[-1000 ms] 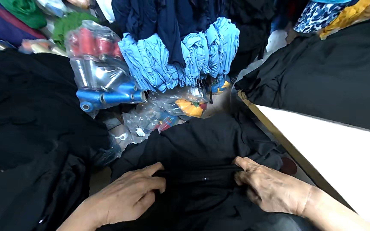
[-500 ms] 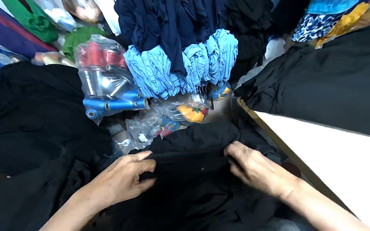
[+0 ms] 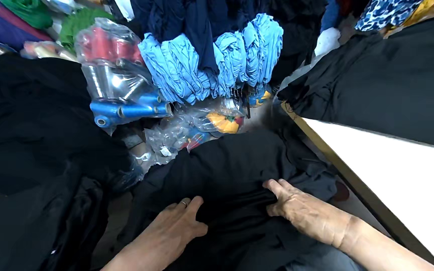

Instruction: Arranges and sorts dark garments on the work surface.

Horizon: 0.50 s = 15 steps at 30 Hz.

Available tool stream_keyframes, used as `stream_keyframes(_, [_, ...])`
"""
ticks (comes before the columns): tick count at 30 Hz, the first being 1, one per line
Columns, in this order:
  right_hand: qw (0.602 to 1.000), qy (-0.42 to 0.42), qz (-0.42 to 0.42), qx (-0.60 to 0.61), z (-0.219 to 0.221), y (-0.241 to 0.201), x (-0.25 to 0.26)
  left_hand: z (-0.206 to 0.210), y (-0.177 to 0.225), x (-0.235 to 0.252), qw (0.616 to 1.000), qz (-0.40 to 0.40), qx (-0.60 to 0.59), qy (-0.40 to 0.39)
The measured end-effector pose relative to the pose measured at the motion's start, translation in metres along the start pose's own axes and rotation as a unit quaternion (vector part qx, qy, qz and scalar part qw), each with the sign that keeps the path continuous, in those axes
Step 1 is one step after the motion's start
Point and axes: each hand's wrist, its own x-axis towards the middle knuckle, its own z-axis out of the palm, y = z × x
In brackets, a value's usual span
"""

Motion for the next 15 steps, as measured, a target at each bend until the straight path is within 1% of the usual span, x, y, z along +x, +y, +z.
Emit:
stream_keyframes(1, [1.000,-0.024,0.010,0.009,-0.005,-0.001,-0.001,-0.007,-0.001,-0.002,1.000,0.006,0.004,-0.025])
stream_keyframes(2, [0.998,-0.048,0.021,0.020,-0.010,-0.001,-0.003,-0.006,-0.009,-0.004,0.999,0.035,-0.005,-0.012])
stream_keyframes(3, [0.995,-0.082,0.038,0.035,-0.017,-0.002,-0.005,0.002,-0.024,-0.006,0.995,0.088,-0.022,0.045])
stream_keyframes(4, [0.989,-0.120,0.065,0.053,-0.024,-0.004,-0.007,0.016,-0.046,-0.004,0.978,0.160,-0.033,0.133])
stream_keyframes(5, [0.985,-0.134,0.085,0.073,-0.029,-0.004,-0.009,0.020,-0.061,-0.004,0.963,0.197,-0.056,0.178])
stream_keyframes(6, [0.983,-0.124,0.094,0.093,-0.033,-0.002,-0.011,0.019,-0.072,-0.005,0.951,0.212,-0.070,0.213])
stream_keyframes(7, [0.987,-0.079,0.089,0.106,-0.036,0.001,-0.013,0.016,-0.080,-0.005,0.938,0.219,-0.069,0.259])
stream_keyframes(8, [0.992,0.001,0.065,0.106,-0.038,0.006,-0.012,0.011,-0.085,-0.004,0.918,0.223,-0.057,0.324])
stream_keyframes(9, [0.989,0.110,0.028,0.093,-0.039,0.013,-0.008,0.003,-0.084,-0.002,0.893,0.214,-0.030,0.395])
stream_keyframes(10, [0.973,0.218,-0.009,0.078,-0.043,0.020,0.000,-0.012,-0.075,-0.005,0.879,0.179,-0.006,0.442])
stream_keyframes(11, [0.953,0.294,-0.028,0.073,-0.053,0.021,0.007,-0.034,-0.051,-0.017,0.891,0.105,-0.001,0.442])
stream_keyframes(12, [0.938,0.337,-0.027,0.080,-0.066,0.016,0.010,-0.059,-0.016,-0.033,0.913,0.012,-0.046,0.405])
stream_keyframes(13, [0.934,0.341,-0.016,0.102,-0.078,0.006,0.009,-0.069,-0.002,-0.040,0.920,-0.024,-0.061,0.388])
stream_keyframes(14, [0.932,0.347,-0.033,0.096,-0.080,0.003,0.009,-0.064,-0.006,-0.042,0.919,0.008,-0.055,0.391])
stream_keyframes(15, [0.928,0.357,-0.070,0.076,-0.072,0.005,0.009,-0.046,-0.020,-0.040,0.912,0.068,-0.018,0.404])
